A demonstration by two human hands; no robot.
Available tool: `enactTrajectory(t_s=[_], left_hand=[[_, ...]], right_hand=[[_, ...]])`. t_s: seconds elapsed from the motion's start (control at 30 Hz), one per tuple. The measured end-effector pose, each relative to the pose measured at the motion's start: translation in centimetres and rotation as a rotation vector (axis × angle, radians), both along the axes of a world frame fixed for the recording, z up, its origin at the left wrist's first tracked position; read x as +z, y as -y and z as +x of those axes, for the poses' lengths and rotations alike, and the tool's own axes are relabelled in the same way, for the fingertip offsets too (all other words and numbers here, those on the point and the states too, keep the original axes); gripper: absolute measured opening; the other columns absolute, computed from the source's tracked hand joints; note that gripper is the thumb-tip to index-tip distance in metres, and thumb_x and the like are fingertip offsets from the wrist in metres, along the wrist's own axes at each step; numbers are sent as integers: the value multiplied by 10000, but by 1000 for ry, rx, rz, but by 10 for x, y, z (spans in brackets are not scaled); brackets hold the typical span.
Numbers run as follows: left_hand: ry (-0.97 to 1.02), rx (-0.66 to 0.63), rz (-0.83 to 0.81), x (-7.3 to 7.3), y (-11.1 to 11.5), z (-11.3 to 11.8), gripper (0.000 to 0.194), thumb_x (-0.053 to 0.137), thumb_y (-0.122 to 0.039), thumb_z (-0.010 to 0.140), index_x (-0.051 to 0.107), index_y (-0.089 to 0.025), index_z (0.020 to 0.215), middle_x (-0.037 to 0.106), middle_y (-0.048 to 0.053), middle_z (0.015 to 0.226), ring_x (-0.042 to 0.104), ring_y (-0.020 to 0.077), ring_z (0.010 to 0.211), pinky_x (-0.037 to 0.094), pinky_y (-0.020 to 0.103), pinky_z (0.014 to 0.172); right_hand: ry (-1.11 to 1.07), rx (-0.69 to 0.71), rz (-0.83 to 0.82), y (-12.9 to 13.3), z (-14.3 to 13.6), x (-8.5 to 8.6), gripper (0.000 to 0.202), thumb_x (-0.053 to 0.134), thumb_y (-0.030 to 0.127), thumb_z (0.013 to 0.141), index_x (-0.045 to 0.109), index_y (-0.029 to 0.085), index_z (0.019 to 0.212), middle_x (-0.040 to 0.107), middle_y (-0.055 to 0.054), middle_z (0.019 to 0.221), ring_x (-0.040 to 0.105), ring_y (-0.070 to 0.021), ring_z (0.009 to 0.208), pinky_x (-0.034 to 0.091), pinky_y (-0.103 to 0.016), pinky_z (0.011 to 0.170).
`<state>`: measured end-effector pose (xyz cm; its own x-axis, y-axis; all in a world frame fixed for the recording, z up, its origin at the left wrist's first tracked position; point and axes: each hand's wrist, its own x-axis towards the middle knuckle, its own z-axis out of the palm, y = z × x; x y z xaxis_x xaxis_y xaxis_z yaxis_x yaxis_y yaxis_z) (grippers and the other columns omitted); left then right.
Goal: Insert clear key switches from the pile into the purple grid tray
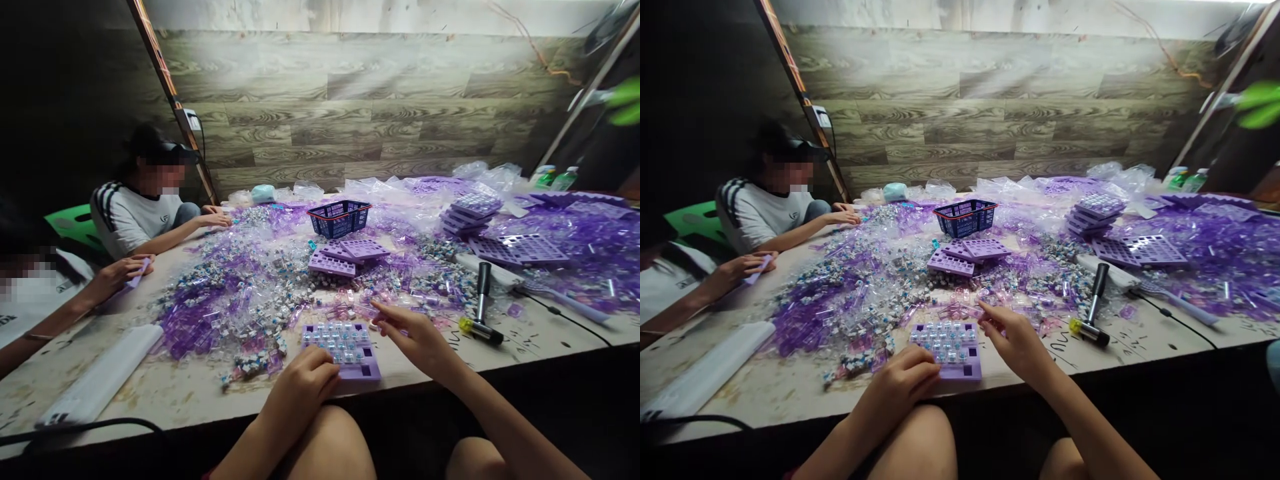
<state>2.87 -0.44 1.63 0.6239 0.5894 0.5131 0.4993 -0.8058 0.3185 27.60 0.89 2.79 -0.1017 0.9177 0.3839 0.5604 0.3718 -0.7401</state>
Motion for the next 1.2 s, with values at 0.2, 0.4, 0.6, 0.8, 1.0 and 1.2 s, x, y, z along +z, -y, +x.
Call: enactTrajectory(t_s=[0.2,0.4,0.6,0.8,1.0,1.2], left_hand=[[50,15,-96,0,5,-5,247,430,-169,956,677,-174,966,648,60,932,635,144,835,533,231,770],[-13,52,-136,5,3,-4,223,475,-116,917,683,-181,965,652,54,922,644,153,814,543,242,758],[-27,71,-157,3,2,-3,200,533,-62,872,683,-187,917,666,43,925,638,165,832,541,259,767],[-13,106,-215,3,0,-3,230,536,3,846,661,-189,854,642,20,906,608,156,849,499,262,797],[-157,94,-281,15,-2,0,173,478,-42,903,580,-159,826,594,23,893,554,169,869,461,282,792],[-192,58,-193,11,-6,1,162,513,-36,887,558,-164,800,583,14,879,527,171,878,442,277,791]], right_hand=[[29,13,7,3,0,5,386,531,307,851,641,147,1185,704,-68,853,630,-171,711,526,-294,649],[38,25,3,5,1,9,375,530,296,854,650,136,1172,700,-63,817,613,-155,660,510,-274,618],[91,102,-39,8,0,10,354,526,292,873,643,168,1184,707,-55,866,596,-139,662,490,-256,644],[192,187,-96,14,-3,18,298,498,263,901,628,171,1153,685,-38,826,585,-138,673,460,-251,677],[228,208,-122,15,0,16,286,496,252,914,601,190,1173,675,-39,896,584,-147,728,442,-260,708],[240,218,-150,14,1,16,294,490,257,926,593,190,1194,678,-45,943,592,-154,765,449,-277,736]])
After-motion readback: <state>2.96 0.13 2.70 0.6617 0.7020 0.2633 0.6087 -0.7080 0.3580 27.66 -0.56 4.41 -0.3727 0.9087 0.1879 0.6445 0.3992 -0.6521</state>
